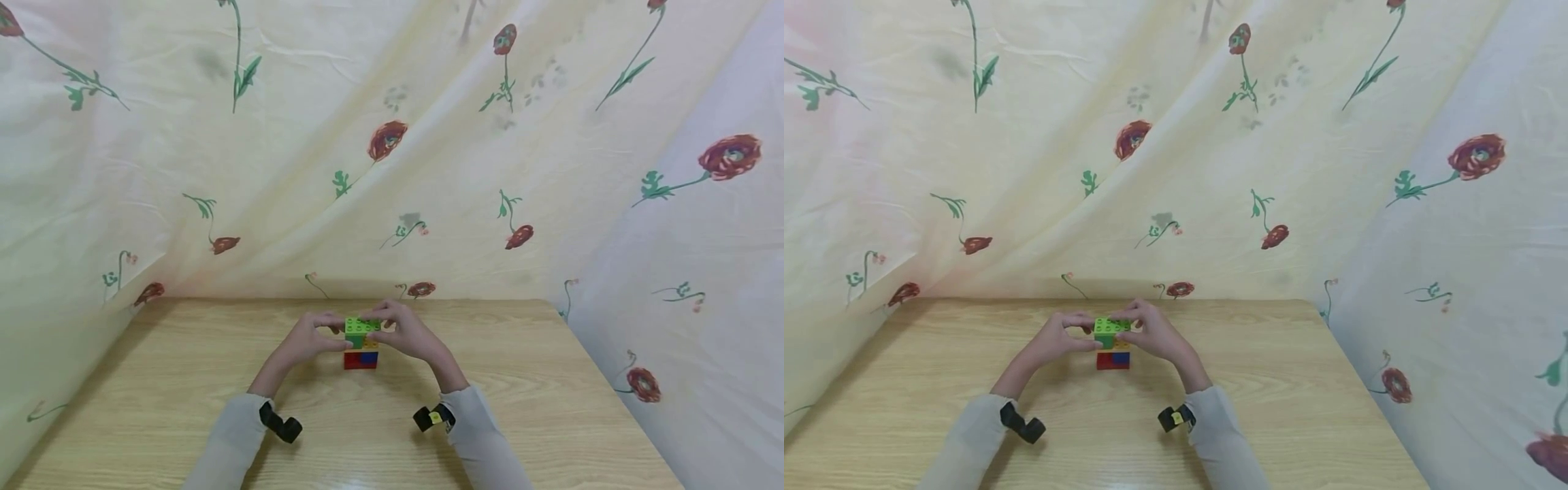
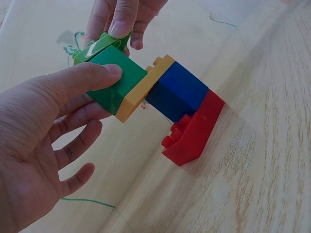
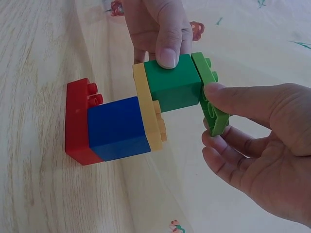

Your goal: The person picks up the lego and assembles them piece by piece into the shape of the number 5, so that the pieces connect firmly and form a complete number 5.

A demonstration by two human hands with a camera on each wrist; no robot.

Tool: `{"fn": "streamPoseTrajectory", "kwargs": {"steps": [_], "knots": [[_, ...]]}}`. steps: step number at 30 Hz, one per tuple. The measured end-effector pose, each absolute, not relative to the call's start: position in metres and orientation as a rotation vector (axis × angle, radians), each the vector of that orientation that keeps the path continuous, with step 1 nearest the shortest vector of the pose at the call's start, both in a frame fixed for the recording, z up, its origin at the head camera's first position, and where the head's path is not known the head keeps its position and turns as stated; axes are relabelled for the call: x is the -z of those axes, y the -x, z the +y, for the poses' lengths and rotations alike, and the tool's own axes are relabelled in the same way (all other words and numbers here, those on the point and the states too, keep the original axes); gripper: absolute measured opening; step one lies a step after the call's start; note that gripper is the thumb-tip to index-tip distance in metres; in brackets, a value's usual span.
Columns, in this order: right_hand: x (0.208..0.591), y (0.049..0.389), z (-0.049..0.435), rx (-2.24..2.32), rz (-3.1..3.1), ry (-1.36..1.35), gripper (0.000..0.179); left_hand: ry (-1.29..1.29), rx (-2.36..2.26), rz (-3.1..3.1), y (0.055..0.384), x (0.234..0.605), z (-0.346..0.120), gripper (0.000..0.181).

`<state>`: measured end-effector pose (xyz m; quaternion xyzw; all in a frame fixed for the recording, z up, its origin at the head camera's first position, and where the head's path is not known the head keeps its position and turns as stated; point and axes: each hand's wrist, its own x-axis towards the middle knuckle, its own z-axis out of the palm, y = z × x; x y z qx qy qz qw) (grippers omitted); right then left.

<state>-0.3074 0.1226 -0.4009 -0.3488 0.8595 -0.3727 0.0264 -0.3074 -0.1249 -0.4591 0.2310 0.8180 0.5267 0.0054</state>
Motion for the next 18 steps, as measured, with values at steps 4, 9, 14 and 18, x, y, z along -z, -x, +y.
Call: {"fn": "streamPoseTrajectory", "kwargs": {"steps": [4, 9, 14, 18], "knots": [[0.3999, 0.3074, 0.1221, 1.163, 2.649, 1.068, 0.039, -0.74, -1.655, 2.562, 0.308, 0.4601, -0.1259, 0.035], [0.3979, 0.3067, 0.1222, 1.166, 2.65, 1.064, 0.038, -0.743, -1.664, 2.556, 0.3089, 0.4589, -0.1257, 0.036], [0.398, 0.3068, 0.1225, 1.148, 2.649, 1.082, 0.038, -0.729, -1.664, 2.546, 0.3073, 0.4566, -0.1249, 0.037], [0.3996, 0.3079, 0.1229, 1.14, 2.644, 1.114, 0.037, -0.723, -1.664, 2.552, 0.3058, 0.4559, -0.1251, 0.037]]}}
